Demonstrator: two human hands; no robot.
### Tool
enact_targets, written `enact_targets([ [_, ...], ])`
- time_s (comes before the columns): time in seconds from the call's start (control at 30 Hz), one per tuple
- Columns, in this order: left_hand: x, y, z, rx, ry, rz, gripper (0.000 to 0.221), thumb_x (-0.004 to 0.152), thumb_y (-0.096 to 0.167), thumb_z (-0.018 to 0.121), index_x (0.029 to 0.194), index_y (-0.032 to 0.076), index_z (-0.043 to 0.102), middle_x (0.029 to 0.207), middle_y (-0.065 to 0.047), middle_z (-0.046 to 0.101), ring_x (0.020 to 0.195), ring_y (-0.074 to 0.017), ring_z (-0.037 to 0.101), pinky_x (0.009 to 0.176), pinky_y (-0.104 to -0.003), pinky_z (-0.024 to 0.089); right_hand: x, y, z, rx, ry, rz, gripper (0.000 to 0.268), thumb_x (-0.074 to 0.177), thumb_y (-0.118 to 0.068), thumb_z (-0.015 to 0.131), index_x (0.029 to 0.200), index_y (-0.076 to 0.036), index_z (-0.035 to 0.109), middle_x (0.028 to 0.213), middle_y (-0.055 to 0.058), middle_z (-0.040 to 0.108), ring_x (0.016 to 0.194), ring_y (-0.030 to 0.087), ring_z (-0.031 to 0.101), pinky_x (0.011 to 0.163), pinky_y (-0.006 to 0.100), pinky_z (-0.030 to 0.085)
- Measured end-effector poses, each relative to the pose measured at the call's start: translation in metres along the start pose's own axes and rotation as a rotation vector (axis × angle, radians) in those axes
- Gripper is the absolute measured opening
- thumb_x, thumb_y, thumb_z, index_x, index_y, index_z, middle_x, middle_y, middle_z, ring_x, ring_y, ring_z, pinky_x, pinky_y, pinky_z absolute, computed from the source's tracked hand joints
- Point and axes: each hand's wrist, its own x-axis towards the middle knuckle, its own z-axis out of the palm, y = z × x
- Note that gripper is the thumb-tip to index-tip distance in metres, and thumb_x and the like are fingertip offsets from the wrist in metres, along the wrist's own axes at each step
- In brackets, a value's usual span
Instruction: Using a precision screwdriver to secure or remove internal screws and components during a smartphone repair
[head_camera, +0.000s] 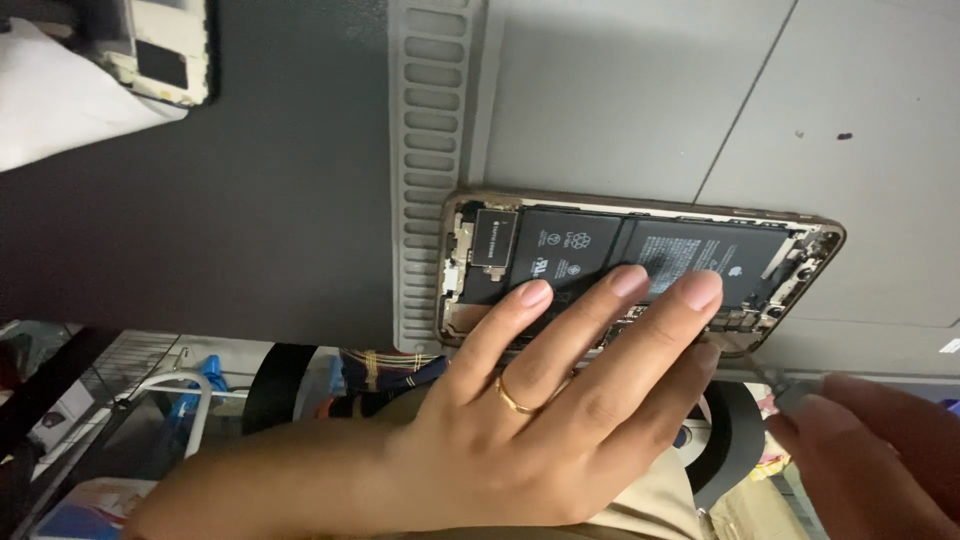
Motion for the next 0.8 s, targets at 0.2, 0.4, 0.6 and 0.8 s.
enact_targets([
  [0.2,-0.003,-0.005,-0.004,-0.016,-0.006,0.019,0.014,0.127,0.04,0.077,0.125,0.035,0.09,0.155,0.007,0.064,0.137,-0.0086,0.072,0.125,-0.033,0.042,-0.063,0.008,0.057,-0.476,0.086,-0.73,0.043,0.089,0.012,0.058,0.131,0.021,0.06,0.134,0.027,0.072,0.123,0.026,0.073,0.111,0.031,0.056],
  [0.4,-0.007,-0.008,-0.004,-0.014,0.019,0.022,0.013,0.128,0.036,0.078,0.123,0.035,0.09,0.156,0.005,0.064,0.138,-0.0081,0.074,0.128,-0.033,0.039,-0.12,-0.041,0.104,-0.443,0.142,-0.734,0.05,0.079,0.014,0.064,0.128,0.018,0.064,0.137,0.026,0.07,0.12,0.029,0.073,0.108,0.035,0.056],
  [0.6,-0.009,-0.013,-0.006,-0.019,0.022,0.042,0.014,0.13,0.034,0.074,0.125,0.034,0.087,0.157,0.004,0.064,0.138,-0.0085,0.076,0.13,-0.033,0.038,-0.106,-0.029,0.091,-0.851,0.257,-1.064,0.046,0.076,0.008,0.084,0.121,0.008,0.074,0.145,0.025,0.069,0.125,0.027,0.068,0.113,0.038,0.052],
  [0.8,-0.012,-0.02,-0.01,0.014,0.031,0.048,0.027,0.132,0.037,0.067,0.132,0.036,0.094,0.16,0.004,0.061,0.141,-0.0051,0.073,0.13,-0.031,0.039,-0.101,-0.03,0.091,-0.304,0.183,-0.575,0.052,0.094,0.008,0.049,0.144,0.019,0.053,0.136,0.035,0.069,0.121,0.041,0.07,0.104,0.043,0.053],
])
